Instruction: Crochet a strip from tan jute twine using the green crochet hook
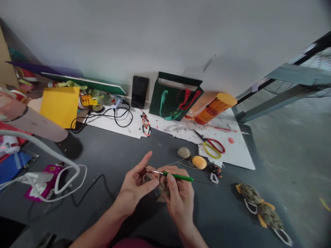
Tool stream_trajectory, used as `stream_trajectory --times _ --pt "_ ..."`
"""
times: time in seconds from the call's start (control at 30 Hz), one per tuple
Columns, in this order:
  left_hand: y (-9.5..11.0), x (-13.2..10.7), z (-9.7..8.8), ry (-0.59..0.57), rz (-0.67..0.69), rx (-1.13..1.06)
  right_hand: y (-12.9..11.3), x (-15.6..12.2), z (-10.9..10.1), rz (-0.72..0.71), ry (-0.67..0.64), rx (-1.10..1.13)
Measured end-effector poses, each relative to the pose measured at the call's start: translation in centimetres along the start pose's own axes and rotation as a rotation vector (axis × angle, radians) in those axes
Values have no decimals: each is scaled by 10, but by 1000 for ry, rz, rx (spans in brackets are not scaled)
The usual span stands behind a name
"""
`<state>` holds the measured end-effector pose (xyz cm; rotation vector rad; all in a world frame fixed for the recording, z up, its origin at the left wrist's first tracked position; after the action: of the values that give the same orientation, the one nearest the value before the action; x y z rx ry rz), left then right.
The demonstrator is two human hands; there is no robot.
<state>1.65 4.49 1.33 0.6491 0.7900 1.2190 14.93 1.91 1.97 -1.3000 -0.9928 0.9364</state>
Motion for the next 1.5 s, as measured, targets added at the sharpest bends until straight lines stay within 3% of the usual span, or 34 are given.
stream_trajectory --times 0.13,0.2,0.27,0.4,0.53,0.63,0.77,0.93,1.33,1.5 --pt "-3 1 -1 16 2 -41 -10 -2 -1 -360 -17 -190" --pt "-5 1 -1 12 -9 -46 -6 -5 -1 -393 9 -209" --pt "-6 1 -1 8 -27 -36 1 -6 -2 -307 36 -103" --pt "-5 1 -2 -1 -57 11 9 0 -2 9 43 223" --pt "-4 2 -4 -24 -82 31 9 7 1 234 32 373" --pt "-4 3 -6 -43 -107 22 9 9 0 325 44 394" --pt "-4 4 -7 -67 -142 -16 8 11 -3 342 5 377" --pt "-1 4 -8 -61 -144 -14 1 13 -8 246 -141 330" --pt "8 2 -7 -11 -88 56 -25 9 -16 -66 -240 60" --pt "9 3 -7 -17 -18 160 -38 4 -16 -339 -285 -286"
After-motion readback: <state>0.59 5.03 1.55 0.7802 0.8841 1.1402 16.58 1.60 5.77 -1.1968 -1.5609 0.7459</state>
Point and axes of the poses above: each hand's wrist, its own x-axis towards the middle knuckle, its own z-axis out of the palm, y = z × x, the point moved 4 cm from there along x, towards the middle knuckle, and after that the axes turned 13 degrees about z, right-handed, at the moved point
